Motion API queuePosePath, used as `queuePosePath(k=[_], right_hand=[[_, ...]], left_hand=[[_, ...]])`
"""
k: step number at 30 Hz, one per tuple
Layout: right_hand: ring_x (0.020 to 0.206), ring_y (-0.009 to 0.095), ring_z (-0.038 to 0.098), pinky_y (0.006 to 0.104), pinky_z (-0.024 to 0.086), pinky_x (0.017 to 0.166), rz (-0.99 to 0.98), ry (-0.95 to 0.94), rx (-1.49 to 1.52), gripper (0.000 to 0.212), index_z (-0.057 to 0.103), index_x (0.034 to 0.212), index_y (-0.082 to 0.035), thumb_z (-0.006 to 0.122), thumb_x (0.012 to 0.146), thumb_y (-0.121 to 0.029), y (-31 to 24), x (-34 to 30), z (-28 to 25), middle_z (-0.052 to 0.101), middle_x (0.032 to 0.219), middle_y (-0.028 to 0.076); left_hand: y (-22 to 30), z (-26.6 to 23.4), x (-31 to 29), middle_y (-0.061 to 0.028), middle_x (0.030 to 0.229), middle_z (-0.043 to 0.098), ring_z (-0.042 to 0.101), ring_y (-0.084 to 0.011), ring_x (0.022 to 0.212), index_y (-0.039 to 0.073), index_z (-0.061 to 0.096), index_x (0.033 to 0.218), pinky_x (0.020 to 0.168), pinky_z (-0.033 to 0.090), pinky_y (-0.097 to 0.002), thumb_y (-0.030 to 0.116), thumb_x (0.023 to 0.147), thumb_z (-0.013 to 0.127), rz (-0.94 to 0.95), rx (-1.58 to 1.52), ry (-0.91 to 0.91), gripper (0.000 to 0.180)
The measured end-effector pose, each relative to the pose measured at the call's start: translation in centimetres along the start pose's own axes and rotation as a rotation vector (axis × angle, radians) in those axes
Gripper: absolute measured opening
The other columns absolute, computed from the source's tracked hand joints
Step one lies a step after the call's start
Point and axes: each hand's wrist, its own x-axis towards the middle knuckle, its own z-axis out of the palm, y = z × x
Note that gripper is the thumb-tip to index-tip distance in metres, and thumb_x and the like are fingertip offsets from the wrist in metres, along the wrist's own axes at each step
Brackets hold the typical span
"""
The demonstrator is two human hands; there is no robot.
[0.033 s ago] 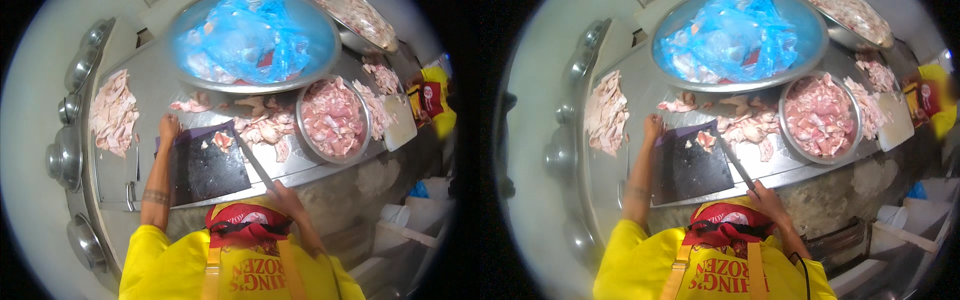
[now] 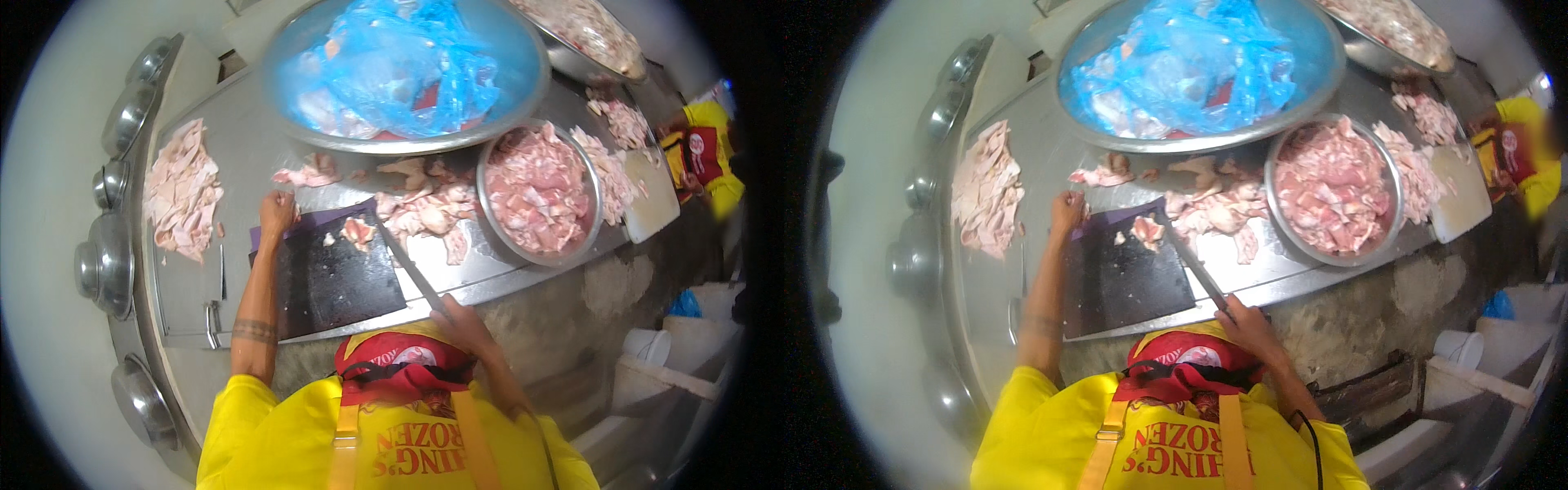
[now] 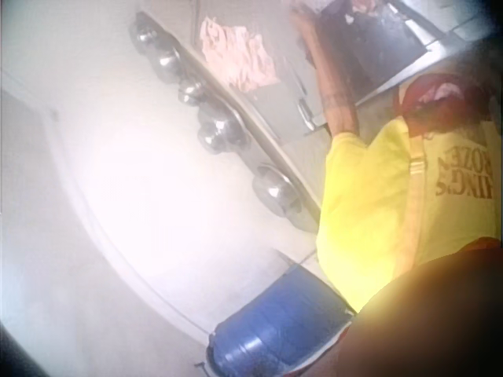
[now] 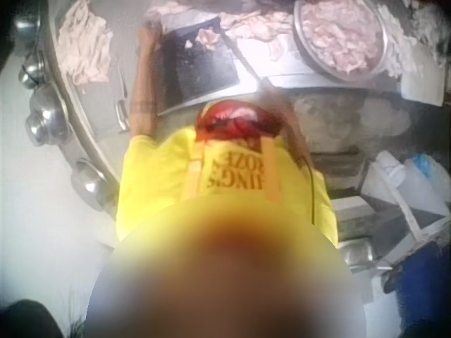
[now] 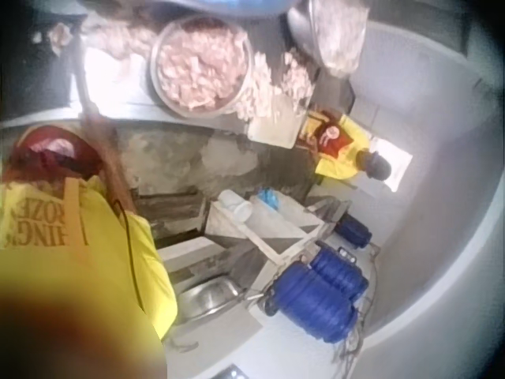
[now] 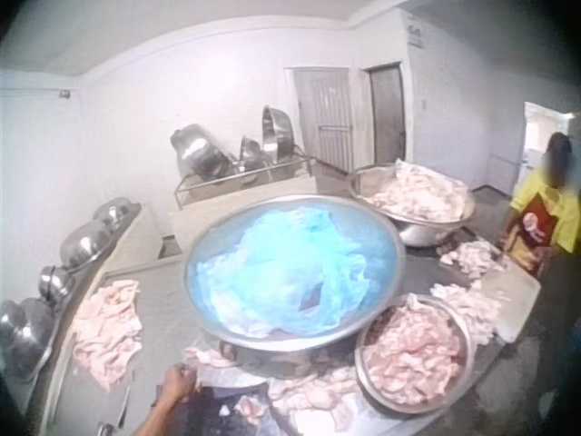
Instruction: The person uses a knife to cut raw meat pieces on a cutting board and places the cut pieces into a metal bowl. The person repeatedly picks up meat, slices it, and transfers the pieces to the bowl.
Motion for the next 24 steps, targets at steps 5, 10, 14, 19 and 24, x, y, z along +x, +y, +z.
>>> queuePosePath(k=[5, 10, 14, 19, 24], right_hand=[[0.093, 0.049, 0.068, 0.0583, 0.052, 0.081, -0.015, -0.249, -0.215, 0.037, 0.051, 0.123, -0.007, 0.056, 0.102, -0.037, 0.4, 1.8, -0.6, 0.07, 0.096, 0.026], [0.082, 0.052, 0.066, 0.0608, 0.049, 0.072, -0.217, -0.259, -0.262, 0.032, 0.05, 0.114, -0.006, 0.058, 0.101, -0.034, 0.1, 2.9, -0.5, 0.068, 0.08, 0.028], [0.08, 0.051, 0.066, 0.0608, 0.05, 0.069, -0.267, -0.254, -0.275, 0.031, 0.05, 0.113, -0.006, 0.059, 0.1, -0.033, 0.3, 3.0, -0.4, 0.068, 0.079, 0.028], [0.084, 0.05, 0.067, 0.0594, 0.051, 0.073, -0.264, -0.315, -0.241, 0.032, 0.053, 0.115, -0.005, 0.06, 0.099, -0.032, 0.8, 2.7, 0.0, 0.069, 0.086, 0.026], [0.09, 0.05, 0.068, 0.0595, 0.052, 0.078, -0.234, -0.378, -0.261, 0.033, 0.055, 0.115, -0.003, 0.061, 0.099, -0.031, -0.3, 2.9, 0.5, 0.07, 0.093, 0.027]], left_hand=[[14.9, 7.0, -8.7, -0.0056, 0.096, 0.068, 0.063, -0.0103, 0.079, 0.004, 0.063, 0.123, 0.063, 0.05, -0.0273, 0.025, 0.102, 0.065, 0.058, -0.32, -0.593, 0.03], [25.0, 15.6, -14.1, -0.0087, 0.143, 0.055, 0.061, -0.0198, 0.117, 0.009, 0.055, 0.142, 0.101, 0.051, -0.0363, 0.022, 0.101, 0.067, 0.101, -0.756, -0.737, 0.045], [24.4, 16.7, -11.6, -0.0132, 0.148, 0.052, 0.057, -0.0275, 0.126, 0.007, 0.057, 0.138, 0.101, 0.05, -0.0399, 0.023, 0.099, 0.069, 0.332, -0.321, -0.679, 0.043], [15.1, 14.2, -9.1, -0.0224, 0.117, 0.066, 0.063, -0.0368, 0.115, 0.004, 0.066, 0.12, 0.095, 0.052, -0.0448, 0.019, 0.089, 0.075, 0.518, 0.446, -0.404, 0.036], [6.9, 12.5, -8.1, -0.0256, 0.094, 0.066, 0.066, -0.0432, 0.09, 0.0, 0.069, 0.096, 0.088, 0.053, -0.0515, 0.014, 0.081, 0.074, 0.636, 0.677, -0.218, 0.021]])
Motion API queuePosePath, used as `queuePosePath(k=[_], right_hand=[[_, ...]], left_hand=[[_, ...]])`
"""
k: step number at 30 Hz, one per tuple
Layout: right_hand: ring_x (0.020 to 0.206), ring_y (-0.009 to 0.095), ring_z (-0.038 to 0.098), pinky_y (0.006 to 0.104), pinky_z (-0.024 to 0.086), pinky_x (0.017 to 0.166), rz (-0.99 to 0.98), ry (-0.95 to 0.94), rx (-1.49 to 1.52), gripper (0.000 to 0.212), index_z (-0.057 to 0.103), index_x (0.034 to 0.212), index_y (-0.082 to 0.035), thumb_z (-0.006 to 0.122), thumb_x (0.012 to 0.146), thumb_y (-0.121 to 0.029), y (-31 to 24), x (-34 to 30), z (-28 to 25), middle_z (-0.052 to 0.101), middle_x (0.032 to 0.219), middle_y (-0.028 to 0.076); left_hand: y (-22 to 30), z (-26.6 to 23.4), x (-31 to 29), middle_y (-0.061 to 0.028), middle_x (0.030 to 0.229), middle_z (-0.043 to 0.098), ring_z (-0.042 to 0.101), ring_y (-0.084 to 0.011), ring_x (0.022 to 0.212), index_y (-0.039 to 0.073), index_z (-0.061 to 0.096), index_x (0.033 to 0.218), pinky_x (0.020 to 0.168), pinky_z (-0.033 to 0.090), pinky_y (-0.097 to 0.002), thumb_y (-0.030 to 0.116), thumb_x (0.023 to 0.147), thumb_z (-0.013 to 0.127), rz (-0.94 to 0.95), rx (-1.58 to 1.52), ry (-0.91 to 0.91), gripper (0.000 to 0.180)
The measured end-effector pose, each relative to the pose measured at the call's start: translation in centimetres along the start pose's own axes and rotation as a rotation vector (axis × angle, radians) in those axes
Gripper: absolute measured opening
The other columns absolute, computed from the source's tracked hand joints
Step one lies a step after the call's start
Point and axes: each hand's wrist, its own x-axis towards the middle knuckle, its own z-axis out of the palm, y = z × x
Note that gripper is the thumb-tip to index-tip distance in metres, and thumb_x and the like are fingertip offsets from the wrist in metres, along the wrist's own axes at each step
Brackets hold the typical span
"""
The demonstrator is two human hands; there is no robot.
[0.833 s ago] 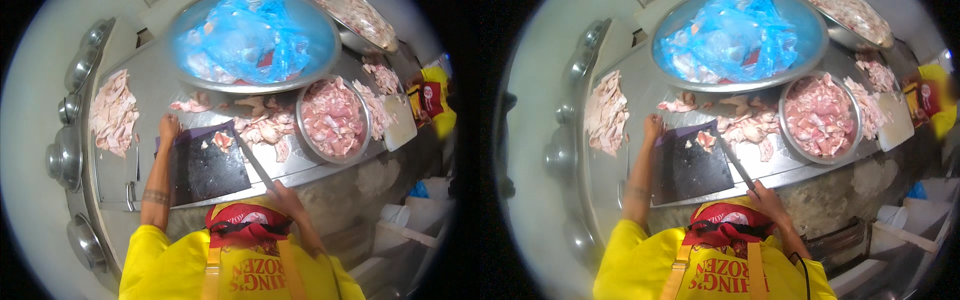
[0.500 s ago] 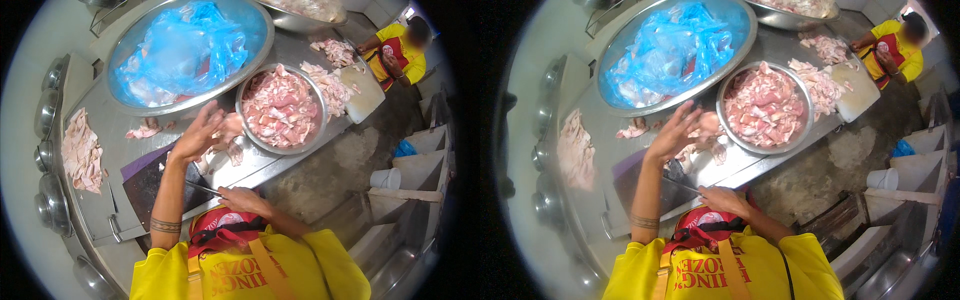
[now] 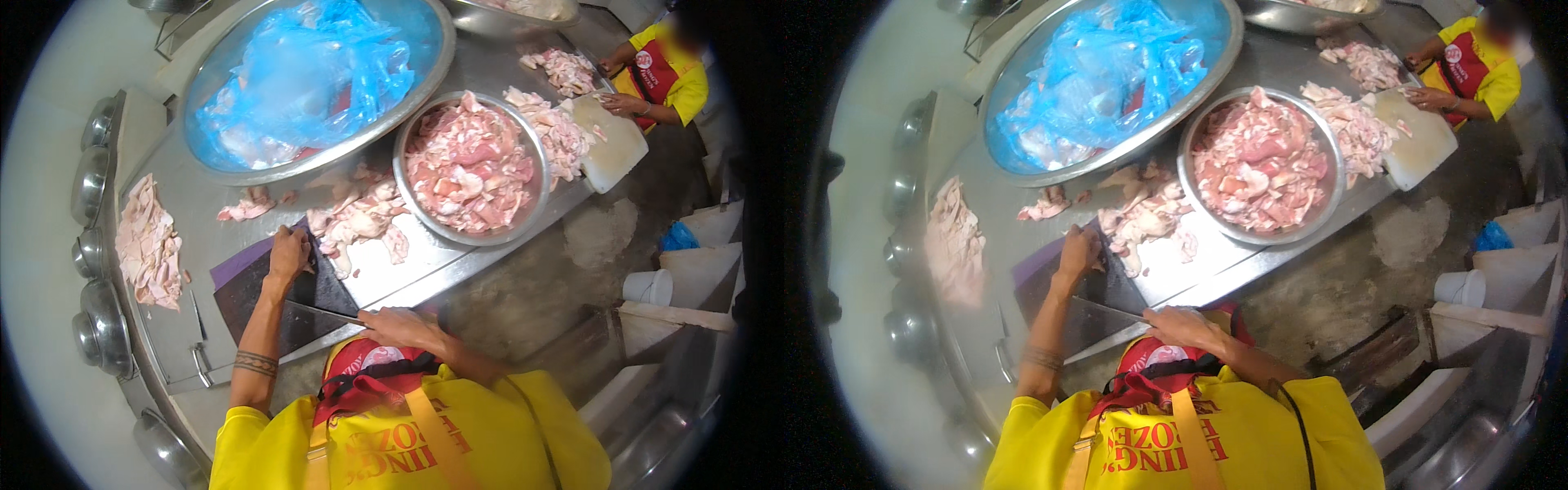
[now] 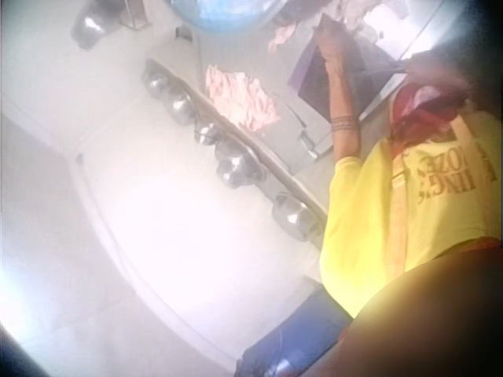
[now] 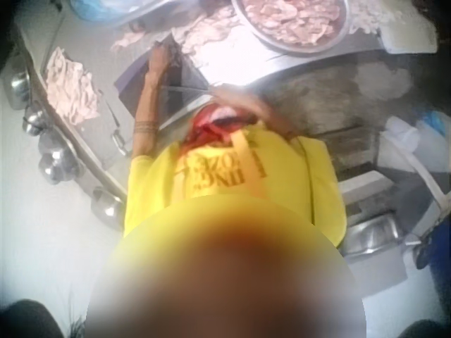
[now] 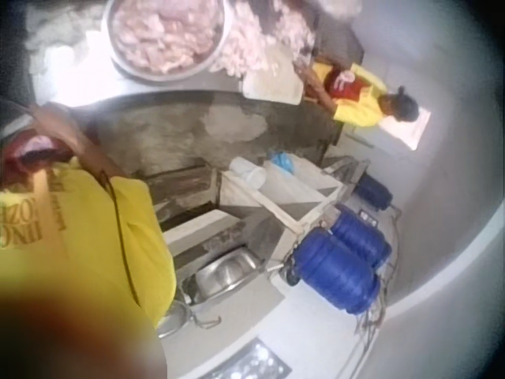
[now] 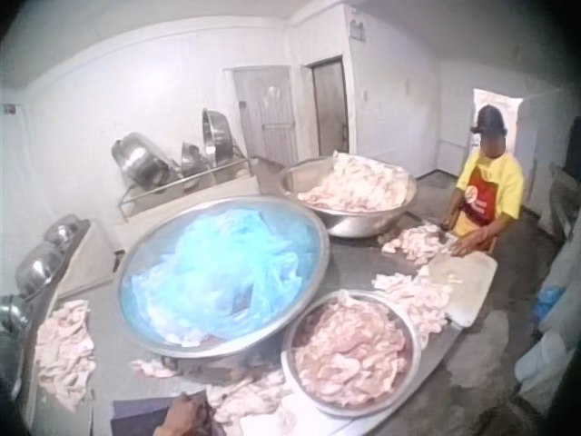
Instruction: The person uses a knife to cut raw meat pieces on a cutting board and places the cut pieces into a metal bowl. The person repeatedly picks up meat, slices it, and transfers the pieces to the bowl.
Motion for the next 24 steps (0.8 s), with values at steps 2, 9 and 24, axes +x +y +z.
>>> queuePosePath(k=[2, 9, 24], right_hand=[[0.091, 0.05, 0.068, 0.0591, 0.052, 0.079, 0.017, -0.034, -0.009, 0.034, 0.055, 0.116, -0.004, 0.061, 0.099, -0.032, -0.7, 0.5, 0.1, 0.07, 0.093, 0.027], [0.094, 0.049, 0.067, 0.0589, 0.051, 0.082, 0.1, -0.031, -0.048, 0.037, 0.052, 0.118, -0.007, 0.057, 0.101, -0.039, -1.4, 1.8, 2.2, 0.07, 0.095, 0.027], [0.044, 0.011, 0.053, 0.0277, 0.042, 0.04, 0.409, 0.378, 0.586, 0.025, 0.052, 0.102, -0.004, 0.061, 0.104, -0.027, -3.2, 1.6, 3.3, 0.057, 0.064, 0.005]], left_hand=[[-2.1, 0.2, -0.2, -0.0278, 0.096, 0.065, 0.065, -0.0465, 0.093, -0.001, 0.068, 0.094, 0.086, 0.052, -0.0539, 0.015, 0.078, 0.075, -0.064, -0.094, -0.044, 0.023], [-6.5, -0.7, -3.0, -0.024, 0.095, 0.07, 0.068, -0.0434, 0.091, 0.001, 0.072, 0.107, 0.084, 0.053, -0.048, 0.022, 0.069, 0.088, 0.035, -0.205, -0.006, 0.046], [-7.6, -8.2, -6.1, -0.0035, 0.092, 0.073, 0.067, -0.0102, 0.084, 0.001, 0.066, 0.121, 0.074, 0.053, -0.0264, 0.022, 0.098, 0.073, -0.115, -1.251, -0.171, 0.032]])
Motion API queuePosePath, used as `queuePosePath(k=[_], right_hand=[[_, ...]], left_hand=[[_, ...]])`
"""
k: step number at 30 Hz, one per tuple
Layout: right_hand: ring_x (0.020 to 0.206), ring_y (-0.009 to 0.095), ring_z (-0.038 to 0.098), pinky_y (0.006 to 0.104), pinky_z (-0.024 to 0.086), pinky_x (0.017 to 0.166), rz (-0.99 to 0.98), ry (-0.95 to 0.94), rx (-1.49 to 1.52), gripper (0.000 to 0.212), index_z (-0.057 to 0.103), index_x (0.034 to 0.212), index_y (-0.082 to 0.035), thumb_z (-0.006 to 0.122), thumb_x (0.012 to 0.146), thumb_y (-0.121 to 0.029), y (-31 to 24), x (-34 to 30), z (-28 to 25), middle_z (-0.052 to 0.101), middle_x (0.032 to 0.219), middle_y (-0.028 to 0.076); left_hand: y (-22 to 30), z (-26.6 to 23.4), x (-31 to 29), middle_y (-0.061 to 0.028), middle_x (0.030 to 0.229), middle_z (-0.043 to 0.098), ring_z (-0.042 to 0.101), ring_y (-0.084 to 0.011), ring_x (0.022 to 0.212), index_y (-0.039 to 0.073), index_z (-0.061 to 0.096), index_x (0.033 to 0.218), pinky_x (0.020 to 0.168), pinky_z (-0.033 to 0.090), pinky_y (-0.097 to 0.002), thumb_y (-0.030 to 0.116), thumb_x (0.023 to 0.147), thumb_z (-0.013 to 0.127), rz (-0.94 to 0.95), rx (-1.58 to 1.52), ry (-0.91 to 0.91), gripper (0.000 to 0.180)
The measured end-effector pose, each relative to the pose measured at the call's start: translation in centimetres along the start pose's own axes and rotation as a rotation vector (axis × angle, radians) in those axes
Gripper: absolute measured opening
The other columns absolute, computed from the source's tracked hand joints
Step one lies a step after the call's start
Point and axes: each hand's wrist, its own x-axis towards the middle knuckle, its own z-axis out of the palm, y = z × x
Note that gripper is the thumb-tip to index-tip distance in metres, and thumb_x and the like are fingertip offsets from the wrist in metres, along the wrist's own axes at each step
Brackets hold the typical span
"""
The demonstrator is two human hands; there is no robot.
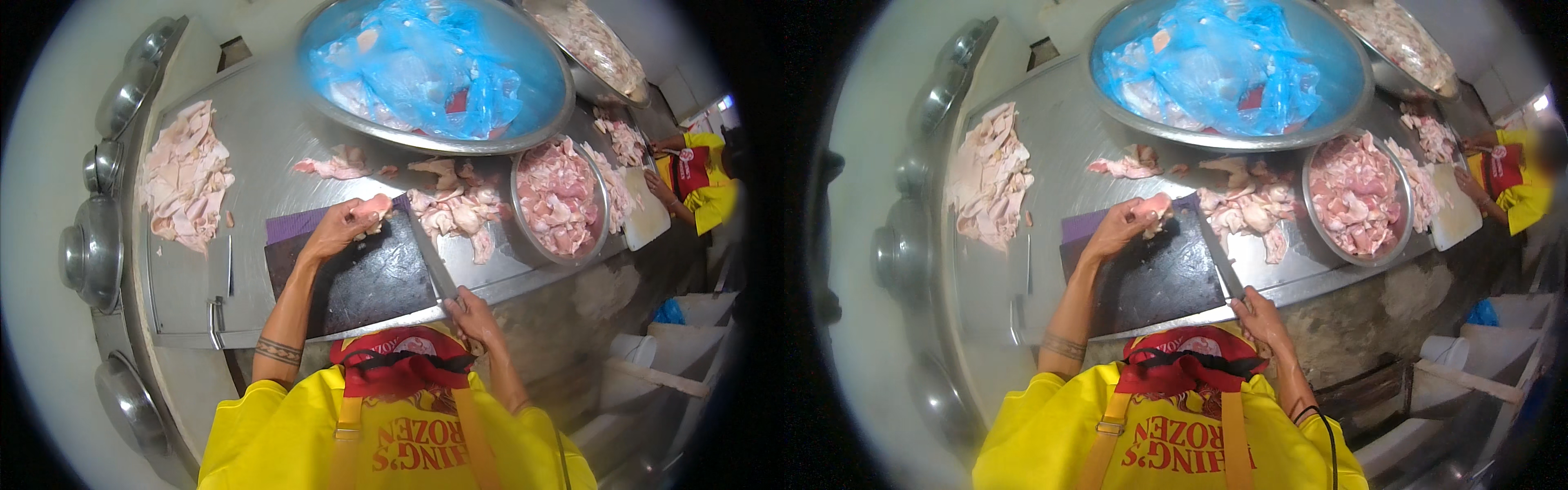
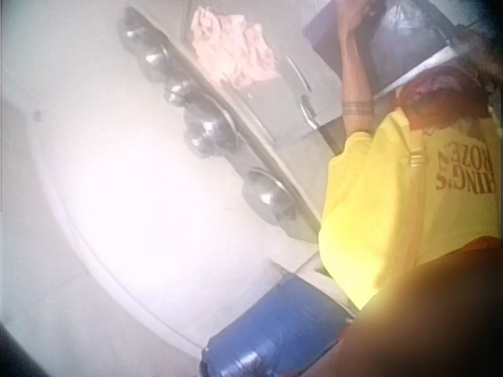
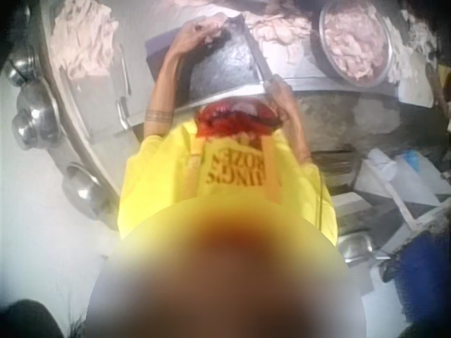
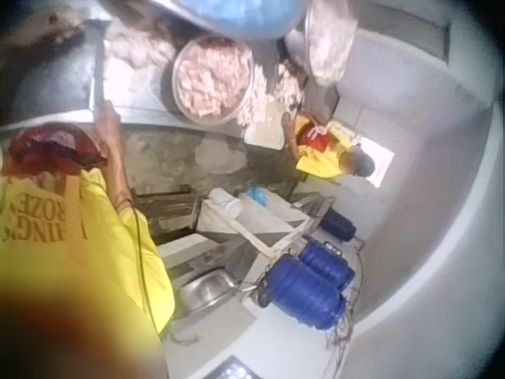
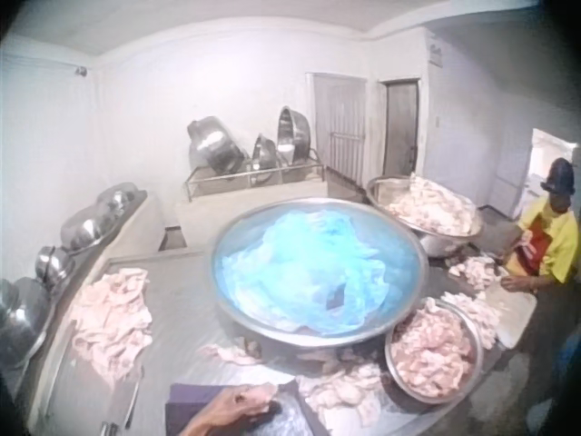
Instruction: The person uses a knife to cut raw meat pieces on a cutting board and places the cut pieces into a metal bowl. The person repeatedly picks up meat, slices it, and transfers the pieces to the bowl.
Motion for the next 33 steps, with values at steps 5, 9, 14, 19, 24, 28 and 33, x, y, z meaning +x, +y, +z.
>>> queuePosePath(k=[5, 9, 14, 19, 24, 28, 33], right_hand=[[0.047, 0.011, 0.056, 0.0287, 0.043, 0.041, -0.008, 0.021, -0.039, 0.029, 0.052, 0.104, -0.003, 0.062, 0.104, -0.031, -1.3, 0.8, 0.2, 0.055, 0.059, 0.002], [0.048, 0.011, 0.057, 0.0293, 0.046, 0.044, -0.012, -0.019, -0.089, 0.027, 0.055, 0.105, -0.003, 0.062, 0.104, -0.03, -1.8, 0.7, 0.6, 0.057, 0.061, 0.003], [0.049, 0.012, 0.059, 0.0295, 0.048, 0.048, -0.005, -0.108, -0.114, 0.027, 0.056, 0.106, -0.003, 0.063, 0.103, -0.029, -1.7, 1.1, 1.3, 0.06, 0.064, 0.005], [0.049, 0.014, 0.06, 0.0303, 0.048, 0.047, -0.021, -0.064, -0.279, 0.027, 0.056, 0.106, -0.002, 0.063, 0.102, -0.027, -1.6, 2.7, 1.2, 0.061, 0.064, 0.007], [0.049, 0.014, 0.061, 0.03, 0.048, 0.044, -0.015, -0.052, -0.178, 0.024, 0.055, 0.101, -0.003, 0.061, 0.103, -0.025, -2.2, 3.2, 0.6, 0.06, 0.065, 0.006], [0.048, 0.015, 0.061, 0.0315, 0.048, 0.043, 0.0, -0.017, -0.165, 0.027, 0.056, 0.106, 0.0, 0.062, 0.103, -0.026, -2.2, 2.9, -0.8, 0.062, 0.065, 0.008], [0.05, 0.014, 0.061, 0.0287, 0.048, 0.043, 0.0, 0.001, -0.095, 0.023, 0.055, 0.103, -0.002, 0.062, 0.103, -0.024, -0.7, 2.6, -2.1, 0.061, 0.067, 0.007]], left_hand=[[-3.5, 0.0, -2.6, -0.0026, 0.089, 0.071, 0.068, -0.0124, 0.075, 0.001, 0.056, 0.131, 0.066, 0.054, -0.0288, 0.016, 0.097, 0.072, -0.072, -0.09, -0.049, 0.041], [-8.2, 1.3, -5.5, -0.0156, 0.08, 0.073, 0.073, -0.0253, 0.073, -0.004, 0.069, 0.11, 0.067, 0.055, -0.0403, 0.016, 0.089, 0.076, -0.211, 0.719, 0.226, 0.029], [-10.9, 3.0, -6.8, -0.0205, 0.087, 0.074, 0.073, -0.0298, 0.076, -0.002, 0.071, 0.11, 0.071, 0.055, -0.0423, 0.023, 0.095, 0.069, -0.321, 0.255, 0.272, 0.03], [-10.3, 5.3, -6.7, -0.0165, 0.092, 0.072, 0.069, -0.0244, 0.077, 0.0, 0.071, 0.116, 0.07, 0.054, -0.0404, 0.024, 0.099, 0.064, -0.022, 0.47, 0.436, 0.03], [-6.8, 6.7, -2.9, -0.0168, 0.088, 0.069, 0.067, -0.027, 0.08, -0.001, 0.073, 0.109, 0.071, 0.05, -0.0385, 0.029, 0.093, 0.074, 0.134, 0.696, 0.619, 0.034], [-4.9, 7.7, -1.5, -0.0158, 0.079, 0.065, 0.065, -0.0253, 0.075, -0.001, 0.072, 0.102, 0.068, 0.049, -0.0376, 0.028, 0.09, 0.078, 0.238, 0.376, 0.612, 0.031], [-6.6, 6.5, -4.2, -0.0208, 0.079, 0.068, 0.071, -0.0384, 0.078, 0.0, 0.062, 0.088, 0.065, 0.051, -0.0462, 0.022, 0.084, 0.079, -0.118, 0.441, 0.539, 0.028]])
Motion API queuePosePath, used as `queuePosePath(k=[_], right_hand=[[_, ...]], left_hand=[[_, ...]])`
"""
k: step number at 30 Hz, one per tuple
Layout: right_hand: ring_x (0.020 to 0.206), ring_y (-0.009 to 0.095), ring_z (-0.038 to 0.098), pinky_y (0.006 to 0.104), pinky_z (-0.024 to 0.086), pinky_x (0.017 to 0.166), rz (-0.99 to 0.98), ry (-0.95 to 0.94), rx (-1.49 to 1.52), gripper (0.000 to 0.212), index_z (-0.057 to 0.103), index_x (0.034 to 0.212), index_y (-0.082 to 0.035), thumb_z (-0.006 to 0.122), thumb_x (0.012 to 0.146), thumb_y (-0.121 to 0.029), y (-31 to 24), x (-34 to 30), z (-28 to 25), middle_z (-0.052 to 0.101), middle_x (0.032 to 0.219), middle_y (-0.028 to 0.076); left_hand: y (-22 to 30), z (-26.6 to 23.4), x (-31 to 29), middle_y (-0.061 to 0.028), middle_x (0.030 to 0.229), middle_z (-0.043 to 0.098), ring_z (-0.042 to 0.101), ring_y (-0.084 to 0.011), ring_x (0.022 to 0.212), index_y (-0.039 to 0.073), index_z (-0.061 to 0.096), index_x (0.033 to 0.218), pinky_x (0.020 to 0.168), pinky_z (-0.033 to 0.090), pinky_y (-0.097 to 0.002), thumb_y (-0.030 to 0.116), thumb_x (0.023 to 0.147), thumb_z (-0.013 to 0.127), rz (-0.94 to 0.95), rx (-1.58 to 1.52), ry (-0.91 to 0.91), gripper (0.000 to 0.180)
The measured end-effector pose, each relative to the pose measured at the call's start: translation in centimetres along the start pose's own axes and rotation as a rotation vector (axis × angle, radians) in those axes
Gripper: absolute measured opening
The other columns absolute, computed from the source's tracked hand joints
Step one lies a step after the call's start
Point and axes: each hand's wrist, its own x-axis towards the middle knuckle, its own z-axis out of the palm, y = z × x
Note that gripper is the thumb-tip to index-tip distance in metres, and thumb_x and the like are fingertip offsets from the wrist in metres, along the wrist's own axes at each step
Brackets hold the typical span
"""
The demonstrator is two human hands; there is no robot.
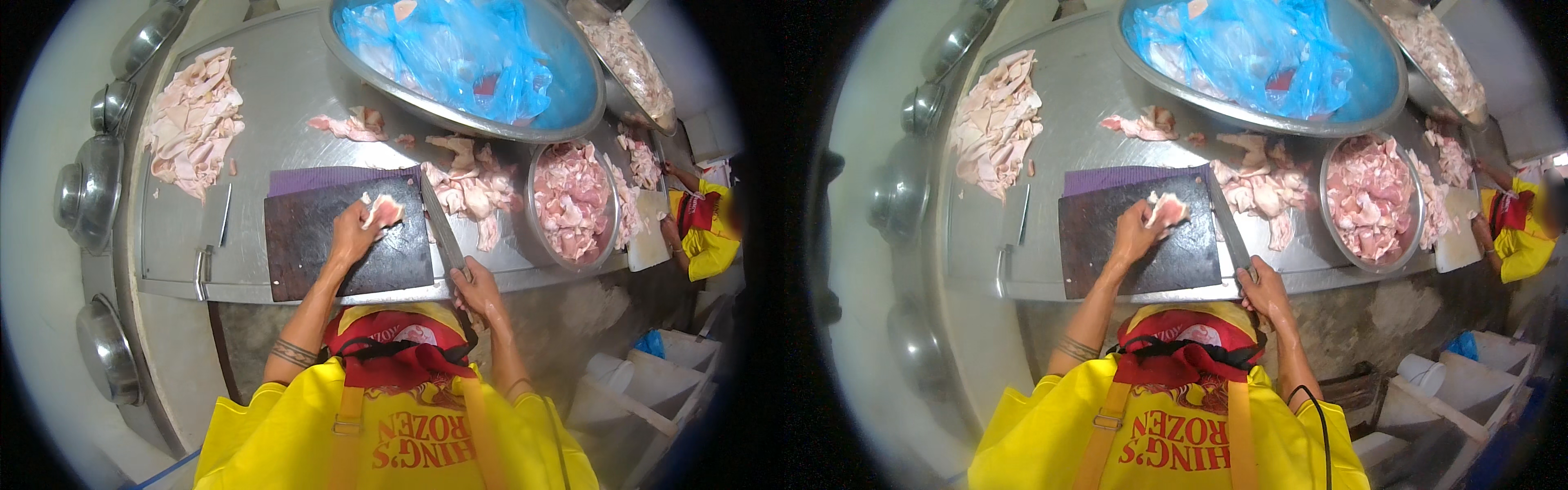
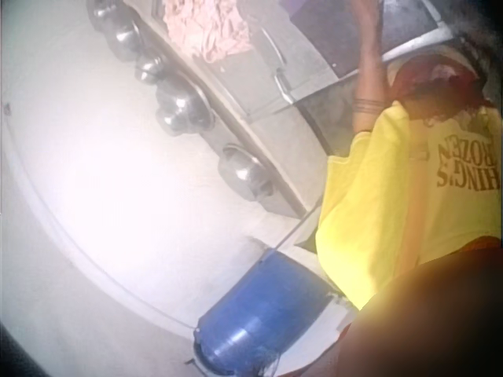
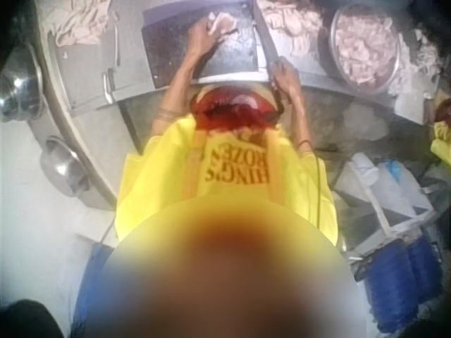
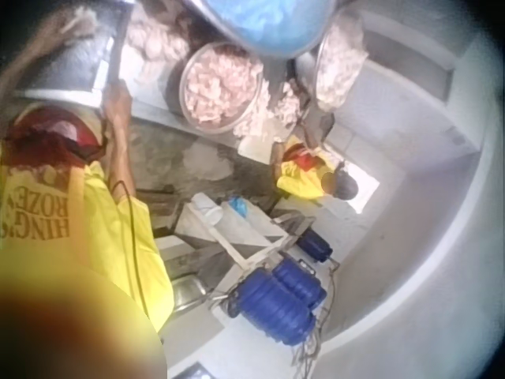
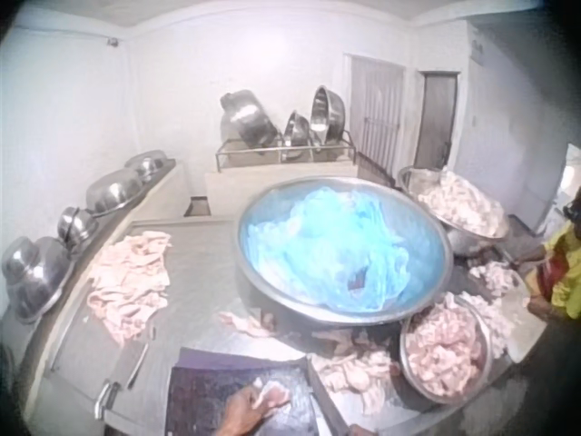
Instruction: The person uses a knife to cut raw meat pieces on a cutting board and places the cut pieces into a metal bowl. The person repeatedly picks up meat, slices it, and transfers the pieces to the bowl.
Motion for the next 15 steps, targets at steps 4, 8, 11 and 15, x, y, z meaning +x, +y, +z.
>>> queuePosePath(k=[4, 8, 11, 15], right_hand=[[0.052, 0.014, 0.062, 0.0277, 0.048, 0.043, 0.103, -0.065, 0.24, 0.02, 0.054, 0.106, -0.003, 0.062, 0.103, -0.021, 1.0, -0.2, 0.7, 0.064, 0.077, 0.009], [0.055, 0.015, 0.064, 0.0279, 0.048, 0.041, 0.012, -0.072, 0.163, 0.019, 0.053, 0.11, -0.001, 0.061, 0.101, -0.016, 0.3, -0.1, 1.3, 0.064, 0.087, 0.011], [0.054, 0.015, 0.064, 0.0284, 0.047, 0.041, 0.011, -0.043, 0.071, 0.019, 0.052, 0.11, 0.0, 0.059, 0.1, -0.014, -0.5, -0.3, 1.3, 0.064, 0.089, 0.012], [0.053, 0.015, 0.064, 0.0294, 0.047, 0.041, 0.008, -0.03, 0.022, 0.02, 0.053, 0.109, 0.001, 0.06, 0.098, -0.015, -0.8, -0.4, 1.2, 0.064, 0.085, 0.011]], left_hand=[[-2.0, -0.5, -1.8, -0.0221, 0.09, 0.07, 0.069, -0.0447, 0.091, 0.004, 0.069, 0.102, 0.077, 0.054, -0.051, 0.021, 0.082, 0.078, 0.051, 0.29, 0.036, 0.028], [-0.7, 1.3, -1.2, -0.0218, 0.098, 0.068, 0.066, -0.0436, 0.091, 0.002, 0.07, 0.098, 0.08, 0.053, -0.0492, 0.021, 0.085, 0.077, 0.289, 0.37, 0.244, 0.023], [0.3, 2.3, 0.1, -0.0218, 0.099, 0.068, 0.066, -0.0418, 0.088, 0.001, 0.07, 0.095, 0.08, 0.053, -0.048, 0.019, 0.087, 0.076, 0.391, 0.39, 0.145, 0.021], [0.6, 2.5, 0.9, -0.0209, 0.095, 0.069, 0.068, -0.0422, 0.092, 0.002, 0.071, 0.098, 0.08, 0.054, -0.0513, 0.023, 0.085, 0.078, 0.244, 0.347, 0.061, 0.026]])
